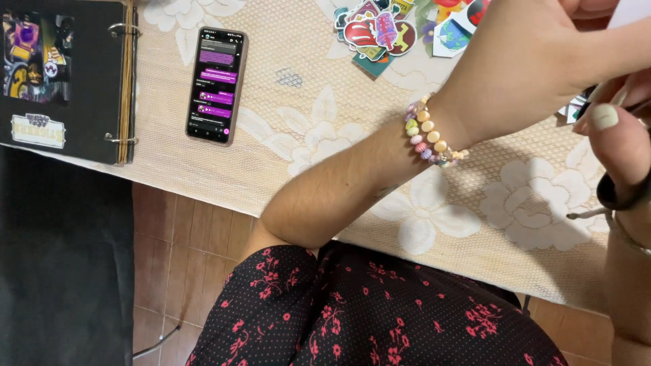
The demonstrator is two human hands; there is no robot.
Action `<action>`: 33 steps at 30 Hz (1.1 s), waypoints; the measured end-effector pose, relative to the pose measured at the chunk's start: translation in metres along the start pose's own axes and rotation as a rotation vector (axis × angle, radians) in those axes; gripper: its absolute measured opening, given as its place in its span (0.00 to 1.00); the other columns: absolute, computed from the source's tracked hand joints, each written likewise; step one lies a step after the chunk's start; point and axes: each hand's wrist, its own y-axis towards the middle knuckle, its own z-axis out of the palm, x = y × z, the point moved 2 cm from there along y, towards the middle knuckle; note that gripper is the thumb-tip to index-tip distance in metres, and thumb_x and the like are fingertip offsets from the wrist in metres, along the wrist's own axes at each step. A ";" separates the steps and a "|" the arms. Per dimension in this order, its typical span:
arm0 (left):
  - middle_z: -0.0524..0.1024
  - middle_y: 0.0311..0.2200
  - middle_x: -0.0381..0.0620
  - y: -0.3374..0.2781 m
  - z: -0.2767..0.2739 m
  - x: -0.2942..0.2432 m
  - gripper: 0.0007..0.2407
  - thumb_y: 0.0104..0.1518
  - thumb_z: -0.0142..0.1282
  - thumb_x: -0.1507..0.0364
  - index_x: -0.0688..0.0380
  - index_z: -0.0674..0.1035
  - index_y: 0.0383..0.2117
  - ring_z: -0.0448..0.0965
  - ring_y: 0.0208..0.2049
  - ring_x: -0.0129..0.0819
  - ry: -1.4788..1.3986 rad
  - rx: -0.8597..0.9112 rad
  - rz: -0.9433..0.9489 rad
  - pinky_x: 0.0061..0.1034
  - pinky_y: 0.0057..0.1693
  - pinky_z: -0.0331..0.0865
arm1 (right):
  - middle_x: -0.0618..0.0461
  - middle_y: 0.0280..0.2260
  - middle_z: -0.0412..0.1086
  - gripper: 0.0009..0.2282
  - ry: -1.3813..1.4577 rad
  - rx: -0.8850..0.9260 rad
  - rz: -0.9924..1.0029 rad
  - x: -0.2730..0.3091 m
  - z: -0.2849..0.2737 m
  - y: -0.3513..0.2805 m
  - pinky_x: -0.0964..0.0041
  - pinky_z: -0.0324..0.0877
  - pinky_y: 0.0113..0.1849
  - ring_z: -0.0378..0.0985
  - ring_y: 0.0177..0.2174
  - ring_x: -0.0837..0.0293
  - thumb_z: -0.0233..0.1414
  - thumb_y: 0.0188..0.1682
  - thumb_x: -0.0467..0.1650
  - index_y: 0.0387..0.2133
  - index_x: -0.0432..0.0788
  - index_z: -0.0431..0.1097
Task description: Trimming the excess white borders from various stickers using scissors on a table.
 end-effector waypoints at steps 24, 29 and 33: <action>0.69 0.11 0.32 -0.009 -0.002 -0.038 0.16 0.48 0.50 0.54 0.50 0.69 0.12 0.65 0.11 0.19 -0.079 0.040 0.014 0.13 0.20 0.60 | 0.50 0.26 0.58 0.09 0.088 -0.002 0.056 0.069 0.026 0.015 0.66 0.56 0.53 0.62 0.36 0.60 0.42 0.58 0.30 0.29 0.39 0.53; 0.68 0.12 0.30 -0.008 -0.004 -0.030 0.13 0.48 0.50 0.56 0.47 0.68 0.14 0.65 0.14 0.15 -0.027 0.020 0.033 0.11 0.22 0.60 | 0.51 0.28 0.59 0.09 0.087 -0.004 0.052 0.057 0.024 0.016 0.66 0.59 0.55 0.65 0.39 0.59 0.44 0.59 0.30 0.30 0.39 0.56; 0.65 0.16 0.25 -0.010 -0.005 -0.023 0.12 0.48 0.51 0.55 0.44 0.67 0.17 0.62 0.20 0.10 -0.048 0.016 0.024 0.11 0.26 0.57 | 0.47 0.40 0.62 0.12 0.070 0.040 -0.050 0.075 0.032 0.021 0.51 0.62 0.75 0.69 0.60 0.46 0.42 0.63 0.35 0.32 0.39 0.57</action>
